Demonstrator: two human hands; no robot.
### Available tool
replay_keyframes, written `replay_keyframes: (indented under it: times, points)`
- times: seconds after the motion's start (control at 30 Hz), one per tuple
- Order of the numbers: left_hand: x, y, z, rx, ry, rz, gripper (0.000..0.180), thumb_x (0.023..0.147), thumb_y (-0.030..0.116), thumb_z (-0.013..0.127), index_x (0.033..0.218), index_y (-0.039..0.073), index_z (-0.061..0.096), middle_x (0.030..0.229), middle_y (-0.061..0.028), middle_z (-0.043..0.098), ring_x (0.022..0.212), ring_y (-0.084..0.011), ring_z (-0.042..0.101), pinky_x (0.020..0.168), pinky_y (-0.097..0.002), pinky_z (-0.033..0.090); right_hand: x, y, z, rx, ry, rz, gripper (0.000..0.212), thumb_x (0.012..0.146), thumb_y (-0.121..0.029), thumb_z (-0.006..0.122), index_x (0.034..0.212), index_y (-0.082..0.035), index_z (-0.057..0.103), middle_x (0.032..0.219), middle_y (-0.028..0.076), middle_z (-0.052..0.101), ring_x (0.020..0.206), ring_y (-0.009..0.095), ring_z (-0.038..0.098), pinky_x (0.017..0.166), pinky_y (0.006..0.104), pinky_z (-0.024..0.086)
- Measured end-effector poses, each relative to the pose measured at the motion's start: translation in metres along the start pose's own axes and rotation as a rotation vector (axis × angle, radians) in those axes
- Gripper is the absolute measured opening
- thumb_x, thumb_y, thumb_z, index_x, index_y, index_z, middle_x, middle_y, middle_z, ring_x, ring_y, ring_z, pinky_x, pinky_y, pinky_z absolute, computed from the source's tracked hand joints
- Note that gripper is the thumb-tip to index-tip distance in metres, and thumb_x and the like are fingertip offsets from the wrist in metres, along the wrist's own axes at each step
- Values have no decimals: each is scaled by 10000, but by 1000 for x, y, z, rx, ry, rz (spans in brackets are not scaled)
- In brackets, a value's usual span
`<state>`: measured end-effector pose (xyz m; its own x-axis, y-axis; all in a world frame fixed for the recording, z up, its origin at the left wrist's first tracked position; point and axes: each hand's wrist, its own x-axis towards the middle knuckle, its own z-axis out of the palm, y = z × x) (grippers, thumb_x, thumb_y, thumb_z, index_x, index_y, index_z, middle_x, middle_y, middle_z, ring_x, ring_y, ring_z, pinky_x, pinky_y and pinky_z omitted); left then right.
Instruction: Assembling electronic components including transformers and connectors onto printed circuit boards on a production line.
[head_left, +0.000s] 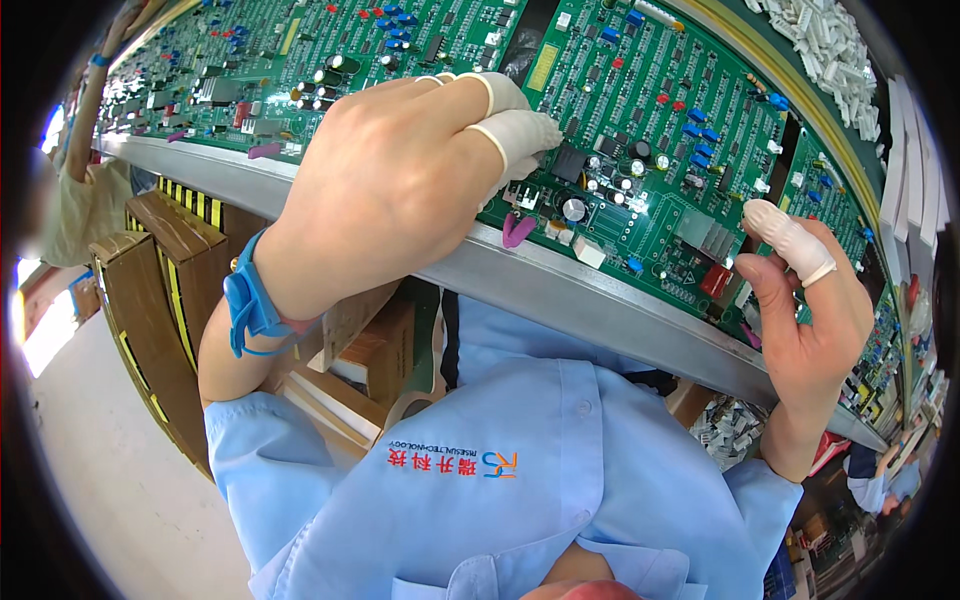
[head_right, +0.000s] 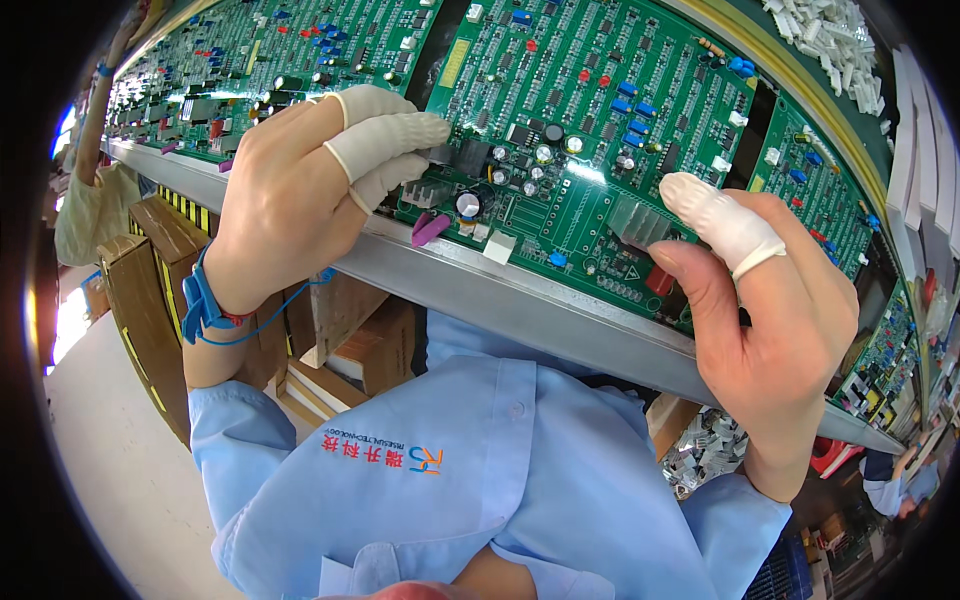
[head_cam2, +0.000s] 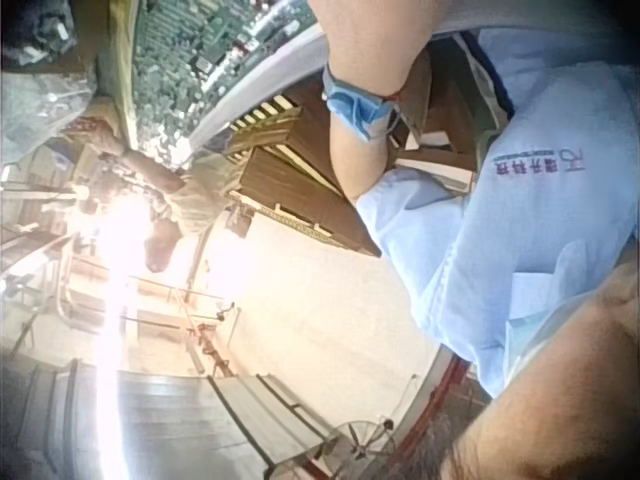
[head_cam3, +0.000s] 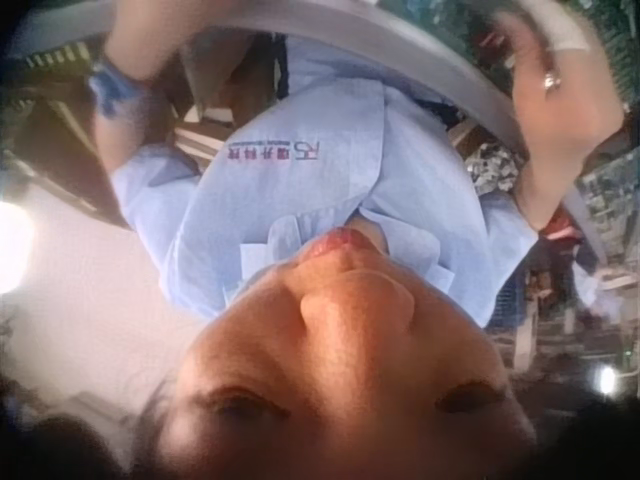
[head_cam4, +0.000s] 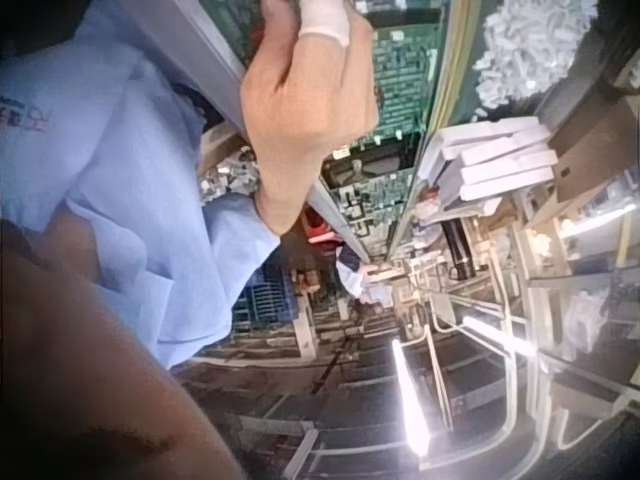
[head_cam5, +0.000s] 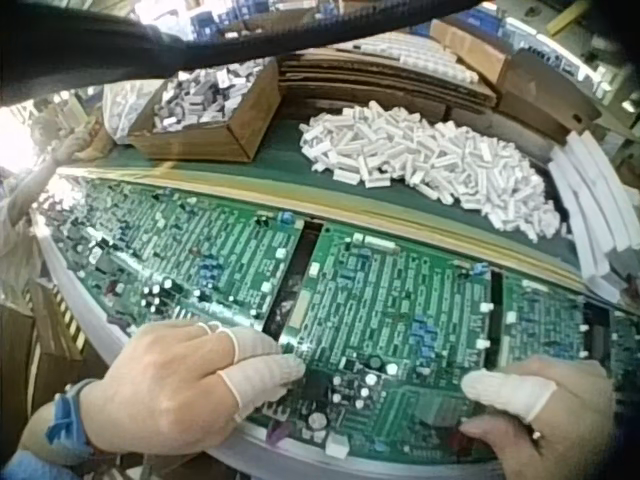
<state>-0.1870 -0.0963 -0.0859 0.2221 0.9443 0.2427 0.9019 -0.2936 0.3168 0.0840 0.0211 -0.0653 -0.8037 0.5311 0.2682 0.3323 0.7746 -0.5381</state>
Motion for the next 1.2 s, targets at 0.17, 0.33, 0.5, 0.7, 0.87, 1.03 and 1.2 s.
replay_keyframes:
  times: [0.17,0.33,0.5,0.7,0.87,1.03,1.2]
  points:
    - [-1,0,0,3,8,33,270,736,21,734,1004,48,709,934,-100,683,736,-261,654,606,-336,519,-6,2,-4,-9,-31,43,299,808,17,719,1103,-11,681,899,123,675,682,151,593,604,241,466]
    - [1,3,3,96,56,97,295,692,17,729,985,53,725,945,-88,689,699,-242,637,577,-339,506,-4,2,-5,-29,-40,28,288,823,17,712,1108,-7,679,924,128,677,705,160,607,636,249,489]
    - [7,-3,-6,61,-22,156,335,660,46,687,993,52,727,961,-84,686,717,-249,640,610,-348,519,-2,2,-3,-70,26,-77,303,767,29,747,1065,11,691,855,157,673,643,226,622,548,281,480]
    - [-6,-8,-8,118,3,166,70,759,169,636,756,104,611,774,-64,595,739,-257,663,641,-382,539,4,-8,1,-70,-29,-33,288,787,69,715,1068,18,684,905,159,677,718,231,641,626,291,507]
    - [-7,6,-39,237,190,-4,47,738,126,660,737,104,619,746,-64,605,741,-273,675,613,-380,537,-20,15,-32,-135,-44,50,275,891,52,622,1164,26,653,1005,138,686,863,237,643,804,320,512]
    - [-112,12,-104,689,597,-221,238,716,75,656,938,128,723,837,-53,654,770,-264,658,684,-381,540,-18,40,-40,-60,-66,161,276,987,-45,555,1249,12,621,1080,92,673,959,144,629,822,254,502]
    - [-235,23,-194,915,244,-1089,294,835,281,656,1039,75,698,986,-182,673,911,-354,652,797,-428,514,-37,36,-57,-138,-11,96,265,950,2,582,1208,13,639,1069,115,680,945,191,642,834,291,510]
